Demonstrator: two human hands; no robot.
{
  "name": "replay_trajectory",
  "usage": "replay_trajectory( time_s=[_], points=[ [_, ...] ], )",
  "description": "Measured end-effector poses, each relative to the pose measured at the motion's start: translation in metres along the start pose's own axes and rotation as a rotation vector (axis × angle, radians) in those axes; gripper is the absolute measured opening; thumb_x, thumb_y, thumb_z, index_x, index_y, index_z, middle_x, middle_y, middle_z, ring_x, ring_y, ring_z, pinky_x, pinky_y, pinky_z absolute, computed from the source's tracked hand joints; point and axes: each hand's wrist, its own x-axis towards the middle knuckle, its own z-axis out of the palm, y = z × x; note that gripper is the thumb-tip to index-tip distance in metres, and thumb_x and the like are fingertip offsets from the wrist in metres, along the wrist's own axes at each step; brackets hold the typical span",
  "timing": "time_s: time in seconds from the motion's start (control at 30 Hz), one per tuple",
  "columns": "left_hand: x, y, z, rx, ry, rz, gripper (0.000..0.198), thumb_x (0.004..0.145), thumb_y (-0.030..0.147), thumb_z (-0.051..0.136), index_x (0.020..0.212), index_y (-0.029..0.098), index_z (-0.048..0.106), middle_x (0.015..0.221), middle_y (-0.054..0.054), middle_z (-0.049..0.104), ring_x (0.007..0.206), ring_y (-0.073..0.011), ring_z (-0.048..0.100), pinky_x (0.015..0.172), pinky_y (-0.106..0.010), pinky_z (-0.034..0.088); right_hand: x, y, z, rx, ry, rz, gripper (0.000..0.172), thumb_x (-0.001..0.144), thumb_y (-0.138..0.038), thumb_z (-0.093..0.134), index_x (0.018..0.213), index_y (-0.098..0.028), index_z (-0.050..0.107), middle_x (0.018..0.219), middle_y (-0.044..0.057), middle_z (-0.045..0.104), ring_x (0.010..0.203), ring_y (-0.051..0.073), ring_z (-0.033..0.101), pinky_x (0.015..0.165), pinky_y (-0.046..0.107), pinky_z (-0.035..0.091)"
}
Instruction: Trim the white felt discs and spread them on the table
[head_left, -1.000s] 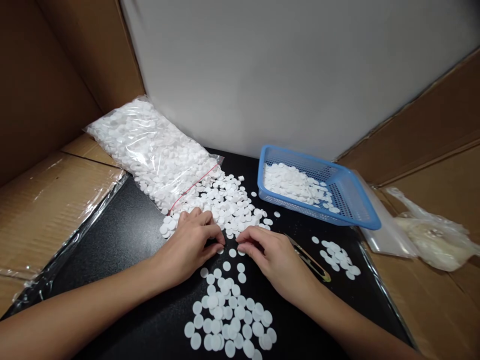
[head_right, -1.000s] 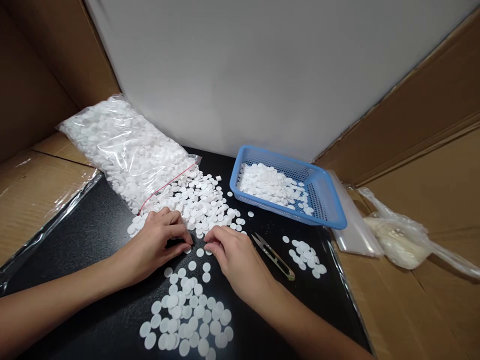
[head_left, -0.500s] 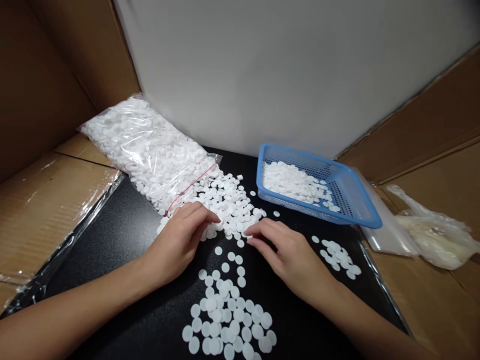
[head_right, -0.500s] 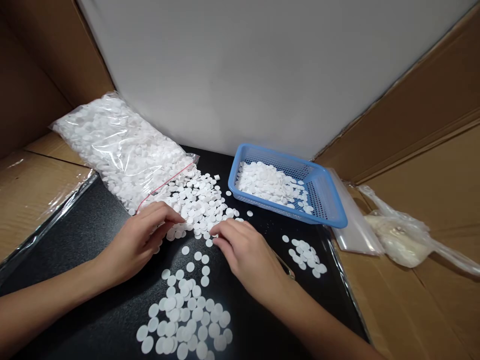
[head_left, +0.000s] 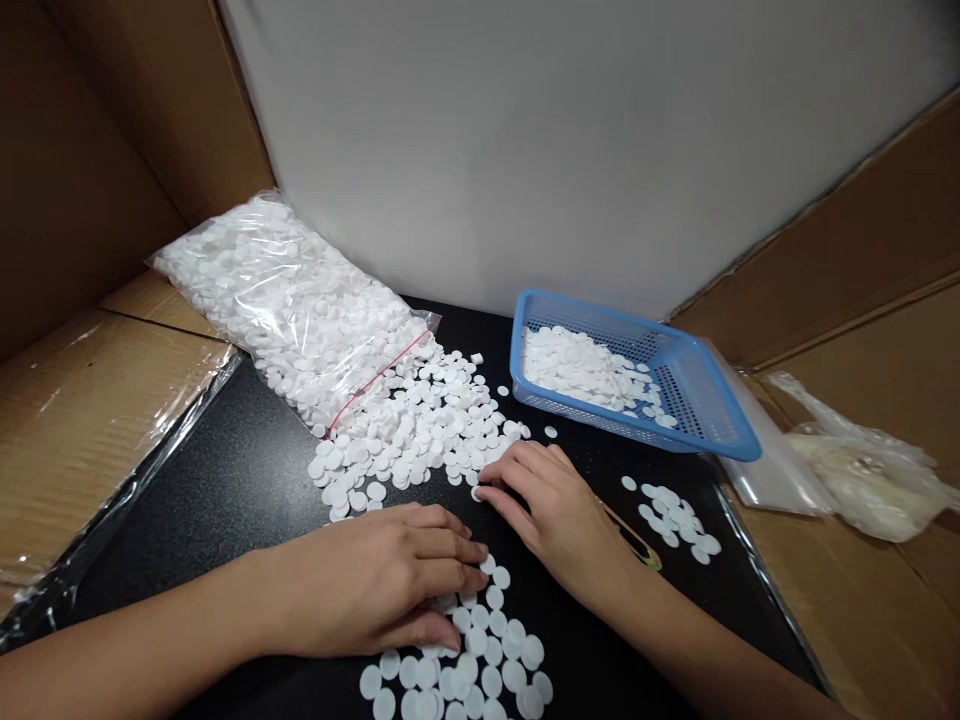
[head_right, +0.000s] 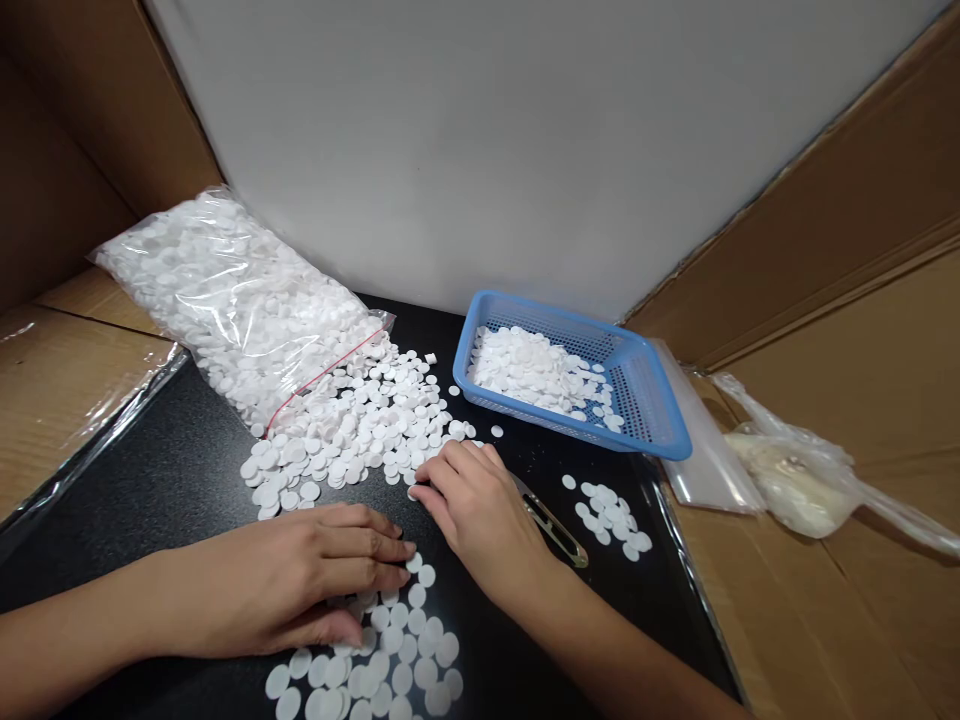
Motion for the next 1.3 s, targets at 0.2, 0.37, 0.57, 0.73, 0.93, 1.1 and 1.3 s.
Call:
replay_trajectory(
  time_s=[0.2, 0.37, 0.57, 0.73, 0.93, 1.1, 1.3],
  points=[
    [0.001, -0.014, -0.002, -0.040, 0.226, -0.166, 0.019, 0.100, 0.014, 0.053, 0.112, 0.018, 0.067, 0.106, -0.008, 0.070, 0.100, -0.0205, 0.063, 0.087, -0.033, 0.054, 0.003, -0.001, 0.003, 0.063, 0.001, 0.036, 0.015, 0.094, -0.007, 0.058, 0.089, -0.020, 0.063, 0.083, 0.001, 0.063, 0.078, 0.018, 0.059, 0.072, 0.032, 0.045],
    [0.011, -0.034, 0.002, 0.341, 0.438, -0.344, 0.019, 0.095, 0.011, 0.056, 0.110, 0.018, 0.067, 0.098, -0.007, 0.060, 0.093, -0.0245, 0.051, 0.080, -0.038, 0.048, 0.005, -0.006, -0.004, 0.195, -0.110, 0.074, 0.018, 0.092, -0.006, 0.063, 0.083, -0.022, 0.064, 0.083, -0.001, 0.064, 0.079, 0.017, 0.062, 0.075, 0.032, 0.046],
    [0.017, -0.037, 0.005, 0.568, 0.367, -0.320, 0.013, 0.097, 0.017, 0.059, 0.102, 0.019, 0.070, 0.096, -0.007, 0.057, 0.090, -0.0255, 0.046, 0.078, -0.038, 0.040, 0.003, -0.010, -0.003, 0.166, -0.118, 0.111, 0.015, 0.092, -0.009, 0.065, 0.083, -0.021, 0.063, 0.083, 0.000, 0.065, 0.081, 0.018, 0.061, 0.078, 0.035, 0.043],
    [0.015, -0.036, 0.003, 0.607, 0.366, -0.272, 0.010, 0.097, 0.018, 0.060, 0.092, 0.017, 0.068, 0.093, -0.007, 0.057, 0.087, -0.0247, 0.044, 0.076, -0.036, 0.034, 0.005, -0.021, -0.011, 0.290, -0.302, 0.159, 0.021, 0.088, -0.008, 0.069, 0.073, -0.022, 0.064, 0.078, -0.003, 0.066, 0.079, 0.016, 0.062, 0.076, 0.032, 0.044],
    [0.015, -0.036, 0.003, 0.684, 0.361, -0.243, 0.014, 0.098, 0.018, 0.057, 0.087, 0.017, 0.066, 0.090, -0.006, 0.059, 0.085, -0.0243, 0.046, 0.075, -0.037, 0.031, 0.012, -0.012, 0.000, -0.004, -0.034, 0.046, 0.008, 0.096, -0.014, 0.060, 0.097, -0.020, 0.066, 0.087, 0.003, 0.065, 0.081, 0.020, 0.061, 0.074, 0.036, 0.041],
    [0.013, -0.032, 0.001, 0.688, 0.427, -0.221, 0.014, 0.099, 0.017, 0.056, 0.088, 0.018, 0.065, 0.094, -0.006, 0.063, 0.088, -0.0245, 0.048, 0.077, -0.037, 0.032, 0.018, -0.003, 0.012, -0.035, 0.079, 0.007, 0.011, 0.097, -0.016, 0.058, 0.092, -0.020, 0.067, 0.082, 0.002, 0.063, 0.077, 0.019, 0.059, 0.072, 0.034, 0.038],
    [0.001, -0.020, -0.004, 0.673, 0.310, -0.119, 0.019, 0.098, 0.011, 0.052, 0.082, 0.016, 0.063, 0.088, -0.006, 0.062, 0.086, -0.0232, 0.050, 0.076, -0.036, 0.032, 0.014, -0.011, 0.003, 0.134, 0.151, 0.017, 0.013, 0.096, -0.013, 0.058, 0.088, -0.020, 0.064, 0.084, 0.001, 0.065, 0.080, 0.018, 0.061, 0.076, 0.035, 0.038]
  ],
)
